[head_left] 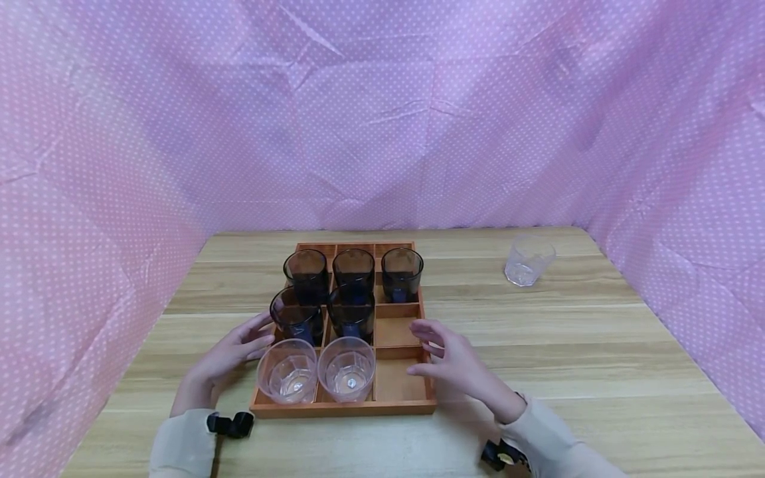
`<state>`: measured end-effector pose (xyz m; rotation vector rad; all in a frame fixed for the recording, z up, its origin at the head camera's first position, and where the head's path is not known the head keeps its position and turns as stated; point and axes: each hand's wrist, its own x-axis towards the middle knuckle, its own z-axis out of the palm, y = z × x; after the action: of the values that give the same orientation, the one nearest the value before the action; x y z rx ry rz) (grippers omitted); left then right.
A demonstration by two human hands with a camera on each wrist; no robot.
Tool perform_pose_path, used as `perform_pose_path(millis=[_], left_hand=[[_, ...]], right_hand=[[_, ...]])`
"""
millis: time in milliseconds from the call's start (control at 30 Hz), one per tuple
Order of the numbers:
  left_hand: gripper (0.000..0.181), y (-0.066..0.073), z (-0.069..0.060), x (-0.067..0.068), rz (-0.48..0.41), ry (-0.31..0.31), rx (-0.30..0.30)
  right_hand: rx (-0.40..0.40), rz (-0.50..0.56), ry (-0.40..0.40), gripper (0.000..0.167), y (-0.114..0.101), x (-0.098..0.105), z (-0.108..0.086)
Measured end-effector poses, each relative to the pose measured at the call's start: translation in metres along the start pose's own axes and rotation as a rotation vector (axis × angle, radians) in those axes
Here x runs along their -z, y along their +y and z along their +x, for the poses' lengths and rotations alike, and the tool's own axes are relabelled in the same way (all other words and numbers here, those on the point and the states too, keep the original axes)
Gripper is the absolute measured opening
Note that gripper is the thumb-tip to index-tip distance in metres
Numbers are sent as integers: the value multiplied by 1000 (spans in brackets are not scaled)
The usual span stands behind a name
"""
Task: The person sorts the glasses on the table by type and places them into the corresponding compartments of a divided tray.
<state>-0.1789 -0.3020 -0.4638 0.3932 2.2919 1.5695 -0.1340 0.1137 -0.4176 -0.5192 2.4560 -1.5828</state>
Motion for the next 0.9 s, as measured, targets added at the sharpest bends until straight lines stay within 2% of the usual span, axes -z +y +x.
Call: perform_pose_path(millis=[333,900], left_hand=[[67,0,0,1,5,1,1],[67,-1,0,0,-2,0,6]], right_hand=[[-27,10,64,70,9,22,-7],[15,-28,137,68,40,60,-24]])
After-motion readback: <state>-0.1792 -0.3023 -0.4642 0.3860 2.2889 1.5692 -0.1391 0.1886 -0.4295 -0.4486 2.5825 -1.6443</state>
